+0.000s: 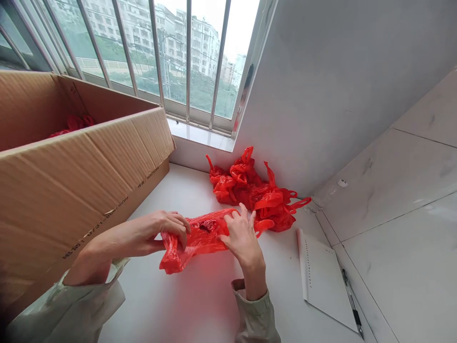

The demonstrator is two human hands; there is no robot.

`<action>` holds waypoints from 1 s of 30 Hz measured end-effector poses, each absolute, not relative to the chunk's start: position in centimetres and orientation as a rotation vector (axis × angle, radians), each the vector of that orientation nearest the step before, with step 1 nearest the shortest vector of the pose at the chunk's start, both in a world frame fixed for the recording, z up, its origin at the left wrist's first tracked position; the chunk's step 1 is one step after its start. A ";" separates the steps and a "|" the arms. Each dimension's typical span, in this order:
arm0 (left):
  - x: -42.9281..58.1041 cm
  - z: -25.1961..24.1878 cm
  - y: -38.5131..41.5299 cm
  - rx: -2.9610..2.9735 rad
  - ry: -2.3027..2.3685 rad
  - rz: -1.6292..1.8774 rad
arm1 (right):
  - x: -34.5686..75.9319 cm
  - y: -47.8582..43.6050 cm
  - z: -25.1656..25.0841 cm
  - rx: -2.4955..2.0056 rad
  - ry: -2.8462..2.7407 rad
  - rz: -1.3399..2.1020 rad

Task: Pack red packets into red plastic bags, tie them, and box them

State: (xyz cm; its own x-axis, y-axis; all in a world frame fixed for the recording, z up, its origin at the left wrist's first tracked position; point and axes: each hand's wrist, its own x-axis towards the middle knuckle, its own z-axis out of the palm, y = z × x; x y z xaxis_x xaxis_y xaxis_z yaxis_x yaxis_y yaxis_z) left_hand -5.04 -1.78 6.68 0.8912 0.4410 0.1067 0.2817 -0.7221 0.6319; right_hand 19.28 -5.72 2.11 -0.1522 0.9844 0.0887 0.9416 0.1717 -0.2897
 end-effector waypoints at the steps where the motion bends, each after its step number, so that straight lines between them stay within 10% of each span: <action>1: -5.4 6.8 -1.8 2.418 0.554 0.330 | 19.9 -5.8 2.0 -1.908 -2.167 0.224; 30: 1.5 4.8 -5.6 2.920 0.726 0.558 | 18.7 -6.8 1.4 -1.925 -2.277 0.353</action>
State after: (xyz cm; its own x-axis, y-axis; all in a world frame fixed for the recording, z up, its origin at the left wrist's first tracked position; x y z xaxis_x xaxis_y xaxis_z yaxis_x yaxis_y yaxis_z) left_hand 1.53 -5.55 4.80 0.8213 0.4668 0.3279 0.4371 -0.8843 0.1641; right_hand 18.70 -6.84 1.42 -0.1724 0.9840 -0.0452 0.9514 0.1544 -0.2664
